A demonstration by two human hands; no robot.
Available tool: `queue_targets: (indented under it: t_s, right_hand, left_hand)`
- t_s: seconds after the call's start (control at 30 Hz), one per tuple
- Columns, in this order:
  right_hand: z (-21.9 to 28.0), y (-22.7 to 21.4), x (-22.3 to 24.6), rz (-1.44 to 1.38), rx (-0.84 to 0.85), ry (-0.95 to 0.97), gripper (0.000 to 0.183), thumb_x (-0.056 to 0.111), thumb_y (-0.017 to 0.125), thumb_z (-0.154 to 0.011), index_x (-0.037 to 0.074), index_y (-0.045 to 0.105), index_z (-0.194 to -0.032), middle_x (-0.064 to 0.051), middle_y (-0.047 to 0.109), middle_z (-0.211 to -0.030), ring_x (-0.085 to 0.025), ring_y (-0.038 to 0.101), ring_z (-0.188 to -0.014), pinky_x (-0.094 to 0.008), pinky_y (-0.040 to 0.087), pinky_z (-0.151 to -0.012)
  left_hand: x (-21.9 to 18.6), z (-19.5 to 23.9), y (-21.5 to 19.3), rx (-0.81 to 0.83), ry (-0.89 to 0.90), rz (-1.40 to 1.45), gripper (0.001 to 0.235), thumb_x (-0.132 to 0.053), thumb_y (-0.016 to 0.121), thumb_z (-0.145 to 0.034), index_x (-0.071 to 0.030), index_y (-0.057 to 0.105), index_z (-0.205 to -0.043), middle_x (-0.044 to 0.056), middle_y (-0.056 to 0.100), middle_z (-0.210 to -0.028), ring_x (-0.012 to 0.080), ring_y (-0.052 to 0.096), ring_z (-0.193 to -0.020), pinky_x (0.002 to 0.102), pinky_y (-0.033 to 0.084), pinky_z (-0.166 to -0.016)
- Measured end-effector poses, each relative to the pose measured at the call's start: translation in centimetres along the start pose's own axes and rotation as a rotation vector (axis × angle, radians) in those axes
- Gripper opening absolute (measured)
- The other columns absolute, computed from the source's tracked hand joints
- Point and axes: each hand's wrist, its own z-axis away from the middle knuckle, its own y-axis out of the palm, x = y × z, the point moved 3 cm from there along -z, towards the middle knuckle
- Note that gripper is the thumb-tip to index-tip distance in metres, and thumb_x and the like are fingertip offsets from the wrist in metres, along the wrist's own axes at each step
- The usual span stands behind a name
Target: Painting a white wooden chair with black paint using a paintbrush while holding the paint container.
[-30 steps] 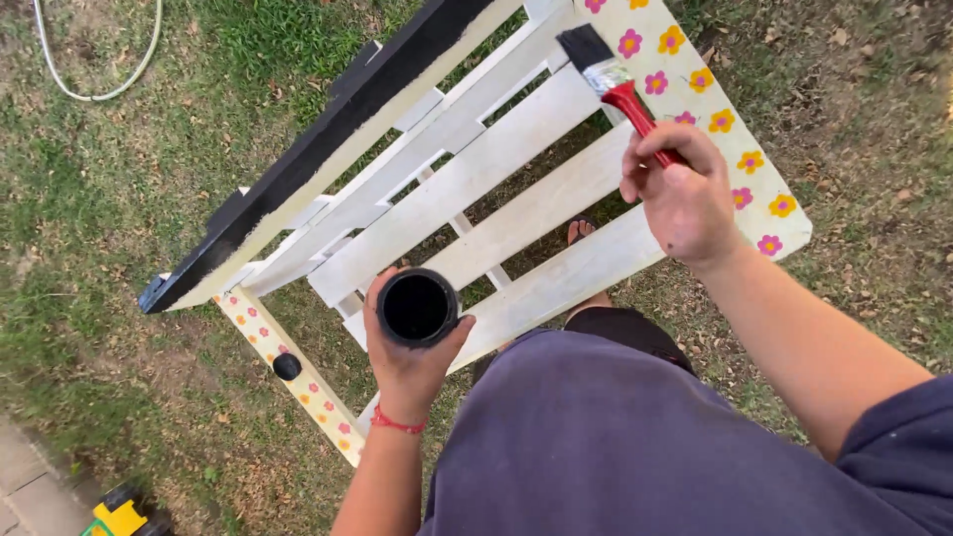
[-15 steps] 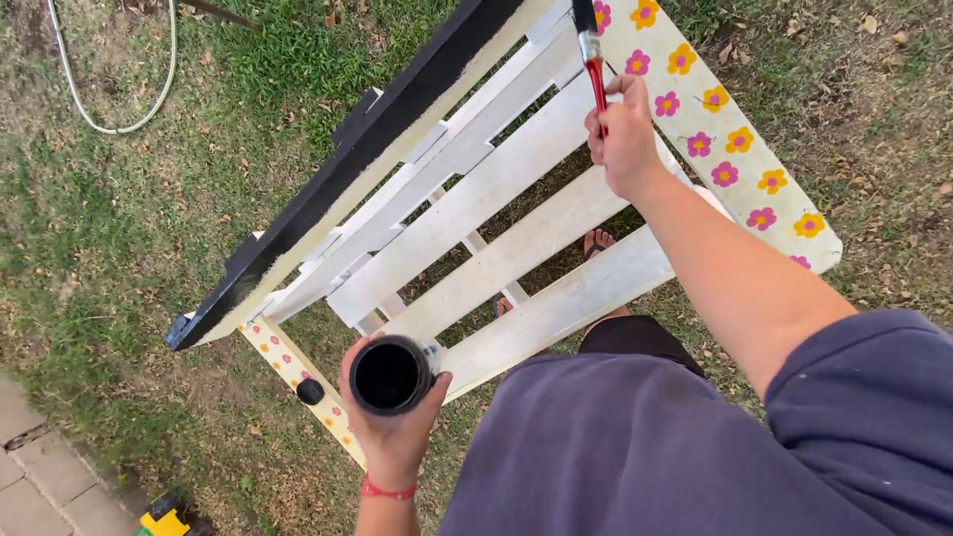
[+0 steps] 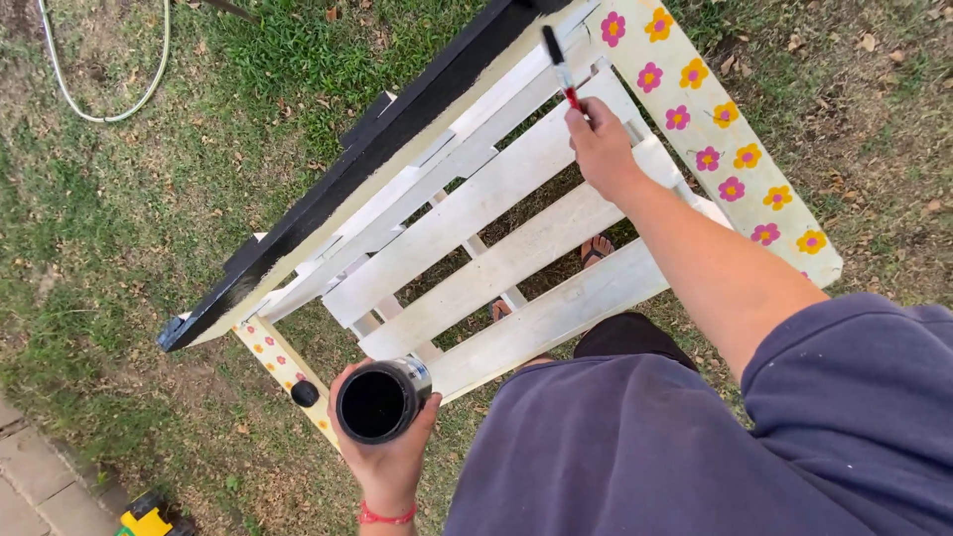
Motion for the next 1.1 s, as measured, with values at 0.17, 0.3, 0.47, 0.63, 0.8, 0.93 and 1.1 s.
queue_targets:
  t_s: [0.17, 0.3, 0.47, 0.63, 0.8, 0.93, 1.1]
  right_hand:
    - [-3.2, -2.2, 0.3, -0.041, -0.364, -0.084, 0.022, 0.030, 0.039, -0.106, 0.015, 0.054, -0.103, 0.006, 0.040, -0.070, -0.007, 0.033, -0.060, -0.027, 0.029, -0.056]
    - [-2.8, 0.4, 2.2, 0.123, -0.232, 0.024, 0.024, 0.028, 0.038, -0.107, 0.010, 0.055, -0.109, 0.002, 0.053, -0.084, -0.007, 0.042, -0.065, -0.024, 0.040, -0.060]
    - [-0.3, 1.8, -0.5, 0.400, 0.010, -0.067, 0.028, 0.030, 0.038, -0.109, 0.009, 0.051, -0.095, -0.003, 0.050, -0.069, -0.016, 0.041, -0.054, -0.036, 0.031, -0.051]
    - [-3.4, -3.4, 0.3, 0.586, -0.052, -0.068, 0.025, 0.023, 0.039, -0.111, 0.008, 0.058, -0.105, -0.007, 0.060, -0.083, -0.020, 0.054, -0.064, -0.035, 0.046, -0.056]
    - [-6.8, -9.8, 1.3, 0.536, -0.232, -0.139, 0.024, 0.021, 0.042, -0.113, 0.012, 0.059, -0.098, 0.002, 0.053, -0.077, -0.010, 0.041, -0.060, -0.029, 0.035, -0.053]
    - [-4.9, -10.8, 0.6, 0.502, -0.265, -0.189, 0.023, 0.020, 0.041, -0.115, 0.012, 0.054, -0.098, 0.001, 0.045, -0.073, -0.013, 0.035, -0.059, -0.033, 0.027, -0.052]
    - [-5.5, -7.0, -1.4, 0.229, -0.343, -0.320, 0.022, 0.017, 0.040, -0.109, 0.005, 0.058, -0.115, -0.001, 0.054, -0.083, -0.008, 0.042, -0.065, -0.024, 0.035, -0.054]
  left_hand:
    - [-0.3, -0.2, 0.3, -0.004, -0.035, 0.009, 0.092, -0.006, 0.089, -0.058, -0.005, 0.043, -0.138, 0.016, 0.054, -0.132, 0.0291, 0.053, -0.127, 0.042, 0.049, -0.111]
    - [0.0, 0.1, 0.7, 0.019, -0.083, 0.004, 0.095, -0.009, 0.090, -0.057, -0.005, 0.041, -0.139, 0.015, 0.052, -0.132, 0.0285, 0.052, -0.127, 0.043, 0.050, -0.110]
    - [-0.6, -0.3, 1.1, -0.030, -0.097, 0.004, 0.096, -0.006, 0.090, -0.053, -0.004, 0.043, -0.136, 0.016, 0.054, -0.133, 0.0287, 0.053, -0.126, 0.042, 0.051, -0.108]
    - [-0.7, -0.4, 1.2, -0.010, -0.042, 0.013, 0.092, -0.009, 0.090, -0.057, -0.003, 0.043, -0.136, 0.016, 0.054, -0.131, 0.0288, 0.052, -0.126, 0.042, 0.052, -0.108]
    - [-0.4, -0.4, 2.0, 0.018, -0.081, 0.016, 0.093, -0.007, 0.090, -0.056, -0.003, 0.043, -0.136, 0.016, 0.053, -0.130, 0.0292, 0.052, -0.127, 0.042, 0.050, -0.110]
    - [-0.9, -0.5, 1.8, 0.013, -0.033, 0.046, 0.088, -0.006, 0.090, -0.056, -0.003, 0.046, -0.132, 0.016, 0.054, -0.126, 0.0284, 0.054, -0.122, 0.040, 0.055, -0.105]
    - [-0.6, -0.4, 1.6, 0.015, -0.080, 0.026, 0.095, -0.010, 0.090, -0.056, -0.003, 0.042, -0.137, 0.016, 0.052, -0.131, 0.0287, 0.052, -0.125, 0.041, 0.054, -0.106]
